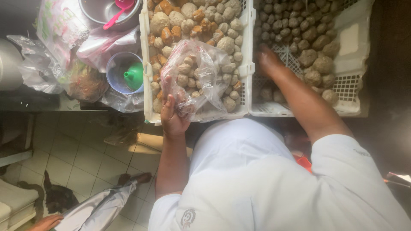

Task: The person picks round meatballs from a white plastic crate and places them into a clear plastic bag held in the left hand. The task continues with repeated picking and placing until the bag is filled.

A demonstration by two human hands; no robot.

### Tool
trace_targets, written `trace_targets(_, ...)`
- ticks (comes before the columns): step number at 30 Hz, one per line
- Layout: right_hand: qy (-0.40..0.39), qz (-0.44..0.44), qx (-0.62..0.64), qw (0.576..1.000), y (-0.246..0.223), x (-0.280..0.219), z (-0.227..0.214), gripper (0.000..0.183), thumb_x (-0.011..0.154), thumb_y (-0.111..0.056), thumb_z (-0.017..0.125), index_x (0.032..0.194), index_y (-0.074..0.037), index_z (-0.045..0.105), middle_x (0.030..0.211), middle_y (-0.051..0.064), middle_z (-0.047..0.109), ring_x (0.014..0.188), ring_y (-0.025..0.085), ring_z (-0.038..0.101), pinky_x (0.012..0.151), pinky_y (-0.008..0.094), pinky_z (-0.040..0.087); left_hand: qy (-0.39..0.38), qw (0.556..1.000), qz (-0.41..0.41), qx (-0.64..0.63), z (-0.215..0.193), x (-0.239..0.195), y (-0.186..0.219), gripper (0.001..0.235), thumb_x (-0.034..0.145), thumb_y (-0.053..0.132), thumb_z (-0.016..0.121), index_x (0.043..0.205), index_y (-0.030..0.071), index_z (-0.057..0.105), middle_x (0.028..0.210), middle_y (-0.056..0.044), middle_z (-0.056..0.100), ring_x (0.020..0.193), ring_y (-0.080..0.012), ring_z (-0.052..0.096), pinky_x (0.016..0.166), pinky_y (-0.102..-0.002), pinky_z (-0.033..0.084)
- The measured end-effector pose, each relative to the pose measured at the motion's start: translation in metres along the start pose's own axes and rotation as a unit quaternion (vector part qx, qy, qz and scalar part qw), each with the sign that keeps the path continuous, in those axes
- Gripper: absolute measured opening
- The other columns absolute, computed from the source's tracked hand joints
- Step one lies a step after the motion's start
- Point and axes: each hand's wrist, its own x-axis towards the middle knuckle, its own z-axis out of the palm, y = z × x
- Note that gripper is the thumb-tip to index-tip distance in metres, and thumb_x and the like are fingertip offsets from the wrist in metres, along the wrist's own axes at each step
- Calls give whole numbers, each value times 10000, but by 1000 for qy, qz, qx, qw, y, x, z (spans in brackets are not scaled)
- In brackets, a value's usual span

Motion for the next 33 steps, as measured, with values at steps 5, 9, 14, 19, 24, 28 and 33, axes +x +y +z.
trace_targets(5, 8, -50, -16, 999, -5, 7, 21, 447, 980, -198, 537, 1380, -32, 644, 1425, 339, 540, 1278, 487, 543, 1045, 516, 467, -115, 991, 43, -50, -1, 1, 2, 589, 1139, 223, 581, 1674, 103, 364, 997, -27, 585, 745, -91, 519, 611, -255, 455)
trace_targets(9, 5, 132, 140, 981, -20, -9, -17, 385, 1047, -277, 560, 1336, -40, 651, 1316, 308, 619, 1246, 478, 559, 1054, 517, 448, -102, 993, 31, -52, 3, -2, 4, 604, 1084, 222, 577, 1634, 116, 350, 1014, -24, 585, 732, -77, 488, 608, -245, 432)
trace_targets(14, 108, 131, 572, 803, -79, -29, -126, 217, 1150, -239, 523, 992, -112, 603, 830, 8, 605, 602, 64, 474, 479, 230, 358, 120, 987, -62, -88, 6, 1, 7, 718, 921, 96, 462, 1619, 87, 295, 1220, 97, 670, 772, -86, 533, 609, -262, 424)
trace_targets(19, -184, -238, 648, 699, -210, -62, -173, 173, 1076, -189, 602, 1149, -50, 675, 750, -44, 590, 520, -28, 486, 431, 163, 415, -171, 981, 33, -89, -1, 0, 7, 600, 1140, 178, 589, 1683, 102, 346, 971, -19, 564, 748, -62, 492, 654, -220, 425)
trace_targets(24, -3, -255, 224, 941, -288, -58, -126, 434, 935, -162, 701, 1310, 37, 614, 1427, 295, 529, 904, 283, 736, 805, 345, 600, -70, 997, 0, -27, -4, 1, 1, 671, 1002, 222, 575, 1608, 110, 308, 1111, -32, 620, 834, -102, 561, 651, -256, 472)
trace_targets(28, 117, -273, 214, 930, -240, -51, -108, 189, 1022, -115, 679, 1169, 1, 710, 1270, 228, 680, 1041, 289, 736, 875, 334, 628, -110, 993, 31, -33, -7, 1, 1, 645, 1065, 223, 593, 1643, 115, 329, 996, -26, 566, 774, -96, 513, 636, -258, 456)
trace_targets(33, 151, 67, 179, 970, -105, -33, -111, 198, 1029, -177, 667, 1121, -6, 708, 1035, 159, 747, 888, 301, 706, 842, 444, 572, -106, 994, 37, -16, -11, 0, 0, 657, 1062, 251, 605, 1644, 113, 334, 946, -32, 566, 709, -104, 502, 621, -272, 458)
